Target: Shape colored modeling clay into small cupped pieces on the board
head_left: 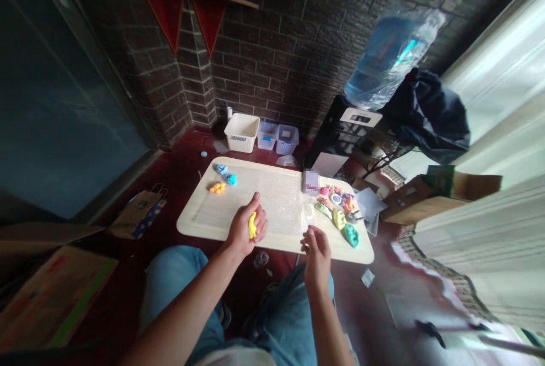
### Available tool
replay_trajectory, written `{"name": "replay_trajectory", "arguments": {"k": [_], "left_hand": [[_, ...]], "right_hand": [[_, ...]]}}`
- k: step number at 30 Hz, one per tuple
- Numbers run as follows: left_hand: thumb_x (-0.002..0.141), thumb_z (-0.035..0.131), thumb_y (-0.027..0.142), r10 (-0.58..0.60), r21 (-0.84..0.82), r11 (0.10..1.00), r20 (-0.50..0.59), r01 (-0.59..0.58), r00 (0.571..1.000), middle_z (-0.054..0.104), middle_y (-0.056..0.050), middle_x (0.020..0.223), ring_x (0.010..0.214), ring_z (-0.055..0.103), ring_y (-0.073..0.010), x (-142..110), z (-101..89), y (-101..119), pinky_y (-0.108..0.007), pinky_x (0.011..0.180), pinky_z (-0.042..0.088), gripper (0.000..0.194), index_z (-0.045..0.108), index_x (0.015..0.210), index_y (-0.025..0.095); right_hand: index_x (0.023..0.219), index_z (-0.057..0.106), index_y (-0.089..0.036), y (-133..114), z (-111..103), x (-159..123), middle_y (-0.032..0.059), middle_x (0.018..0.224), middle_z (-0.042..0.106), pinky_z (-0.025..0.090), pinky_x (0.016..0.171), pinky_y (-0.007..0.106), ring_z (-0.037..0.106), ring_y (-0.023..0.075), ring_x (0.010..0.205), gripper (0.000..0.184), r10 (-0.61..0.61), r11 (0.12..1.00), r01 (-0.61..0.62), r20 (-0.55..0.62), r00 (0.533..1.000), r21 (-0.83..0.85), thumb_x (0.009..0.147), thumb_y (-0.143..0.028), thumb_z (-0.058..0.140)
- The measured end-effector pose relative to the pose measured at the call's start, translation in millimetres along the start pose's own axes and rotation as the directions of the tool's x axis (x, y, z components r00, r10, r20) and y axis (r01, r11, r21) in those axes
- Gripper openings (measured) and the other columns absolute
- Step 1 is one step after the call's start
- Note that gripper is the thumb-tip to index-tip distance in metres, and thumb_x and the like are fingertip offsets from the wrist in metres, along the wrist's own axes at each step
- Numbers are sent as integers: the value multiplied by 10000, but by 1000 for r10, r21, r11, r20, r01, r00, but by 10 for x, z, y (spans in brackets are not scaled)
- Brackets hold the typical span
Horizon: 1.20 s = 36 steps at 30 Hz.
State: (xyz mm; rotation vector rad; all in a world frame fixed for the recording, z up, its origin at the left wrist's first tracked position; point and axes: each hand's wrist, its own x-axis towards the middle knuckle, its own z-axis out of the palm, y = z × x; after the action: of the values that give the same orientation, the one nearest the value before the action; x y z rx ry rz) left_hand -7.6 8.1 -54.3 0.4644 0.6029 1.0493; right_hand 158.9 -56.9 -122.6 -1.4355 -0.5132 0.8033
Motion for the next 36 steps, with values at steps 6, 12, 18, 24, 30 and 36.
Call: {"name": "replay_trajectory", "arguments": {"k": [6,12,18,24,30,36], "left_hand": [[914,516,516,256,359,892,102,-276,961,643,-28,705,724,642,-156,-284,288,-322,-268,698,501,440,586,628,189],[970,304,561,625,698,570,-27,-433,780,470,-90,1386,1354,396,-226,-229,275,-322,-385,1131,308,456,496,1245,252],[973,370,512,621,682,559,31,-471,783,544,-97,1278,1240,498,-223,-300,233,-366,-382,1078,358,395,516,1208,229],[921,504,515,484,533,743,-12,-404,875,649,-83,1089,1046,611,-214,-355,167,-372,-325,953,421,355,644,1035,208],[905,541,508,451,469,792,-19,-390,892,649,-77,1095,1071,596,-213,-294,168,-335,-312,948,438,343,665,1012,207],[899,508,570,253,-31,966,-62,-256,965,644,-67,1201,1153,587,-227,-189,440,-289,-314,923,483,432,645,1125,230]], "right_hand": [[1170,623,-256,-534,583,-448,53,1203,636,440,981,376,582,201,1134,400,-249,959,192,296,922,207,959,-527,416],[969,665,-218,-534,736,-786,36,997,676,468,908,329,619,181,987,427,-135,975,79,269,954,209,937,-576,433],[637,498,-202,-614,738,-452,-61,524,497,326,398,191,437,81,446,434,192,819,-331,318,928,470,776,-586,647],[524,361,-211,-823,616,-109,-106,374,349,128,283,154,273,44,299,501,262,774,-413,350,899,481,760,-509,688],[482,344,-223,-800,617,-169,-108,333,302,112,274,192,211,53,273,531,184,811,-380,424,887,444,785,-521,663],[576,594,-197,-769,695,-400,52,812,633,505,826,320,618,179,870,485,-332,942,256,501,799,215,953,-470,461]]}}
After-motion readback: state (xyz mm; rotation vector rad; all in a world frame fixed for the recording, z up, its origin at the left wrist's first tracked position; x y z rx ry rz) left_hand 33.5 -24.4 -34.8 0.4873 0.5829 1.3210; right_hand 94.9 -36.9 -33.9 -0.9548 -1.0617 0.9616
